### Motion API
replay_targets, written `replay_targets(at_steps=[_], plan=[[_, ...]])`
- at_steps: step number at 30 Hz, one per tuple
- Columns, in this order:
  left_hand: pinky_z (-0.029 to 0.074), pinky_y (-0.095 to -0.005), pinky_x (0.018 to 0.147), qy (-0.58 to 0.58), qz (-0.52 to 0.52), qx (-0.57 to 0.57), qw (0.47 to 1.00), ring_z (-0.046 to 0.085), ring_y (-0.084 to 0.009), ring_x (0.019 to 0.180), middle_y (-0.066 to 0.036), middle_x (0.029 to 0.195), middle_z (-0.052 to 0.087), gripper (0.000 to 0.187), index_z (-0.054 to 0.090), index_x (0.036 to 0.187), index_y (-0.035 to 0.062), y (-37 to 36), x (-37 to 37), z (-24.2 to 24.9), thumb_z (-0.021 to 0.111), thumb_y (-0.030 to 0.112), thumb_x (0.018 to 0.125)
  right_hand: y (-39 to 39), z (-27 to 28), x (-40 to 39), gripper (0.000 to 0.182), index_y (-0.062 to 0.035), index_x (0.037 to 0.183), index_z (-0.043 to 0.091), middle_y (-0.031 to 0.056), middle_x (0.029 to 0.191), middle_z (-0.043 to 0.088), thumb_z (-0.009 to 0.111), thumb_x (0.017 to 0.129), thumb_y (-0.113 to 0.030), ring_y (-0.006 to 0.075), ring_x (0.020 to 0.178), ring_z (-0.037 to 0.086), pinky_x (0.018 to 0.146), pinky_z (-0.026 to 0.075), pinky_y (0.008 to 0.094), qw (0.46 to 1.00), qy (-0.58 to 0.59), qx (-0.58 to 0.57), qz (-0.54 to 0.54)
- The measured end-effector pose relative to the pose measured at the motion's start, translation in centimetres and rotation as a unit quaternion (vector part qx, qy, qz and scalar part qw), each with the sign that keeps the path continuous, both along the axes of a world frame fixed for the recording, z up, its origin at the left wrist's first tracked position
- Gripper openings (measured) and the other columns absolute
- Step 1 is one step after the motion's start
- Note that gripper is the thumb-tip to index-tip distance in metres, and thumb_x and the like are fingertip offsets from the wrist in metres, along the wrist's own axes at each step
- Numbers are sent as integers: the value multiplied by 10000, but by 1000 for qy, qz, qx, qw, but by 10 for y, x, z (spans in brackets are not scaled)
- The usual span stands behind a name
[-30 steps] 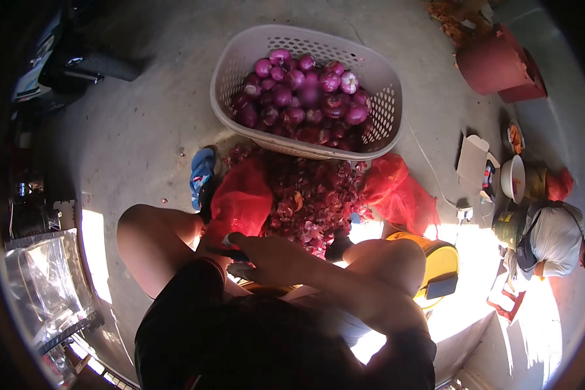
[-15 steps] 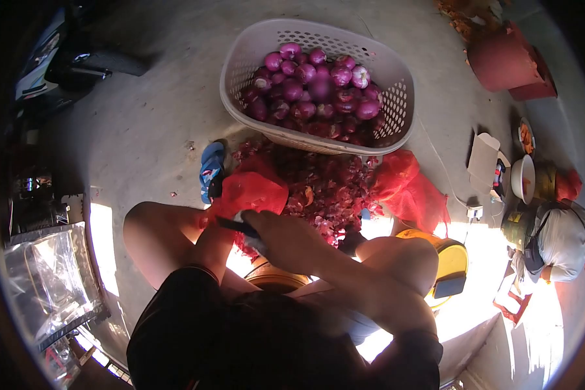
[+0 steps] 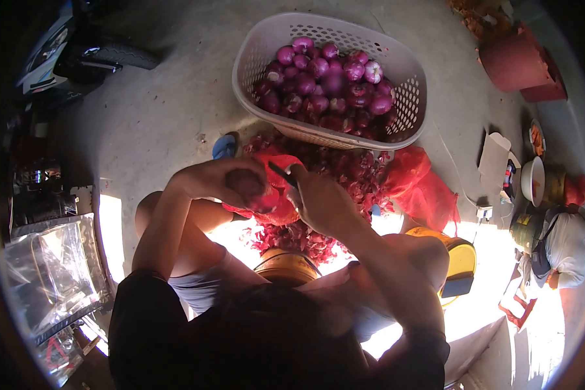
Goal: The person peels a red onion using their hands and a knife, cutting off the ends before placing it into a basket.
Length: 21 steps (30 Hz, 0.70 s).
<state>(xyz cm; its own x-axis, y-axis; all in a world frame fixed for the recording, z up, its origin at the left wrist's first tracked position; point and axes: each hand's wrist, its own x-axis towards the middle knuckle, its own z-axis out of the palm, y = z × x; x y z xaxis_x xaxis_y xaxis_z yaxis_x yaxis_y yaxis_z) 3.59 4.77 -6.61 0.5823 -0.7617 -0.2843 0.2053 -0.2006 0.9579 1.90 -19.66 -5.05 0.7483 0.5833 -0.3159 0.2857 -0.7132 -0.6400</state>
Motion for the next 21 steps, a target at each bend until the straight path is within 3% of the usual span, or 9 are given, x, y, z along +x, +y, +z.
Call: replay_targets(at_steps=[2,3,5,8,9,12,16,17,21], plan=[[478,-307,800,96,94,-189,973,540,-259,1004,-116,1130,515,559,437,1239,95,1,-1,6,625,320,763,3,0,-3,365,-83,1124,452,176,829,608,548,844,-295,371,757,597,651,453,462,983,145,-48,99],[486,-308,790,161,154,-266,938,542,-267,998,-136,1134,512,545,424,1248,94,-4,-3,8,590,339,791,-3,-5,-7,439,-94,1141,464,168,833,613,525,841,-409,344,755,610,674,451,447,974,162,-49,153],[510,-314,770,239,275,-368,856,549,-269,1003,-223,1141,502,511,390,1253,63,-22,-5,8,470,386,865,-5,15,-4,462,-84,1148,458,170,821,620,492,849,-434,348,796,610,707,450,450,970,188,-80,129],[532,-345,771,349,273,-419,792,567,-295,970,-232,1096,517,550,391,1214,7,-28,-2,-21,474,417,856,-9,36,3,541,-80,1197,454,178,828,628,457,851,-496,354,818,610,736,460,448,984,145,-91,53],[527,-334,787,359,299,-422,777,564,-297,982,-271,1076,519,542,387,1200,12,-33,-5,-23,488,418,856,-14,39,6,550,-80,1205,454,178,837,629,454,851,-501,353,817,611,736,461,449,989,116,-91,30],[519,-322,808,257,303,-360,844,562,-309,997,-257,1072,524,536,393,1190,14,-44,-14,-27,515,410,851,-23,46,12,561,-79,1206,470,183,833,630,454,849,-513,345,792,616,714,465,457,992,69,-100,24],[484,-399,859,295,314,-311,847,554,-330,1019,-172,1068,537,498,392,1206,40,-55,-23,-7,535,309,813,-31,51,14,549,-76,1189,482,180,793,628,471,844,-503,342,749,618,672,471,453,994,39,-106,8],[453,-443,885,360,296,-347,814,556,-334,1011,-152,1068,538,496,400,1205,65,-53,-23,-10,501,322,793,-34,51,14,545,-76,1184,486,179,782,628,476,842,-501,342,736,618,657,472,452,995,36,-98,-7],[432,-440,902,338,376,-297,810,542,-317,1025,-144,1058,541,490,417,1184,83,-60,-27,-1,472,379,797,-42,50,20,525,-64,1156,496,170,756,625,494,839,-483,331,708,619,611,472,436,993,-8,-117,-13]])
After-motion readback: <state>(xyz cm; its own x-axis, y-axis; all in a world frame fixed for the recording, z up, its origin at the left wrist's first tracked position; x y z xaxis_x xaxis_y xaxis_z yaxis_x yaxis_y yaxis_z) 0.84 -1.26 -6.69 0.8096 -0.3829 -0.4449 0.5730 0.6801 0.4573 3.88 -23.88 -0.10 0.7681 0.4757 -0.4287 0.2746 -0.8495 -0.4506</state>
